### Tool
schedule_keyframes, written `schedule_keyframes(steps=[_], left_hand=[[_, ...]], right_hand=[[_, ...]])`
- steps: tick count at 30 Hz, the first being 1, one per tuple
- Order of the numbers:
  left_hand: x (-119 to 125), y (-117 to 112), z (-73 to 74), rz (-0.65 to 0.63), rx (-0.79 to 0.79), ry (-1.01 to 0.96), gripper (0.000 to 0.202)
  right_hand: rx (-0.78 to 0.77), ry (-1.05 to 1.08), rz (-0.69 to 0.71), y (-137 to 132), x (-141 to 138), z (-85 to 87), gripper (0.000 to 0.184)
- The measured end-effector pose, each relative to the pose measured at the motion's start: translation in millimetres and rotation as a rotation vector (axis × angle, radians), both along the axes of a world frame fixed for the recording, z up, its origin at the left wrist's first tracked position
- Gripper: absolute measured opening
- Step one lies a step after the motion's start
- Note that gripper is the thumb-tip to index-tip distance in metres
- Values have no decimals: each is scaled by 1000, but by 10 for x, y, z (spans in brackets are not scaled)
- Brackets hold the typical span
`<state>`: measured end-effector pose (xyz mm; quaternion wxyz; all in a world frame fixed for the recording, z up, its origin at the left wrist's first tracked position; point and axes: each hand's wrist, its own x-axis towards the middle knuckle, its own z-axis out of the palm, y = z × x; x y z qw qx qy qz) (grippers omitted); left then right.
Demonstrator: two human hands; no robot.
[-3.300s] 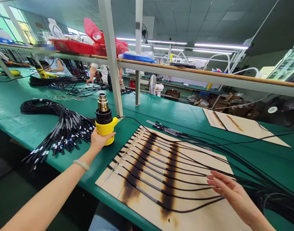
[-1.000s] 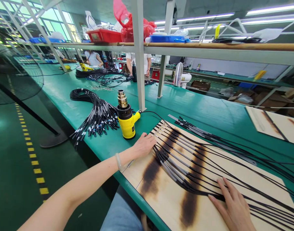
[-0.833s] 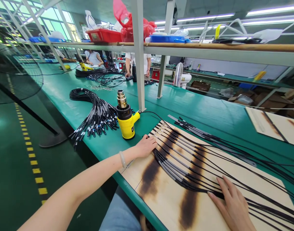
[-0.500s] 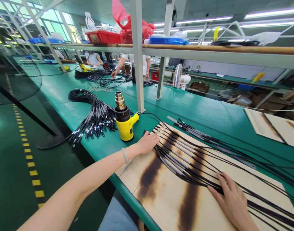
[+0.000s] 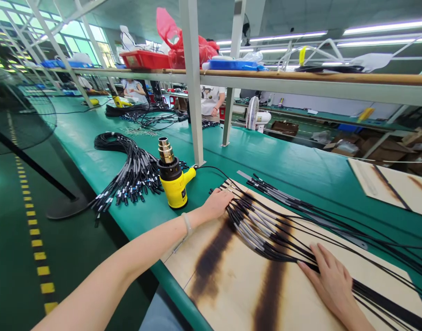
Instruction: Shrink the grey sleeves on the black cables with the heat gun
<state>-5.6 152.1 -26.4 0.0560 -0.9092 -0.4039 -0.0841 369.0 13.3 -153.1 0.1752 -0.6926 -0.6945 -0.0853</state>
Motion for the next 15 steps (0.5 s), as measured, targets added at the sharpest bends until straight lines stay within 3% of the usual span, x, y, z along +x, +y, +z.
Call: schedule_keyframes(steps=[3, 7, 9, 15], left_hand=[[52, 129, -34, -40, -12, 108, 37], [144, 332, -112, -53, 21, 252, 15], [196, 396, -115, -77, 68, 302, 17], [206, 385, -78, -27, 208, 271, 17]], right_hand=[[-5, 11, -15, 84, 46, -9, 57], [-23, 15, -13, 181, 72, -13, 61], [-28, 22, -19, 204, 57, -10, 63], [-47, 61, -32, 170, 12, 14, 57]])
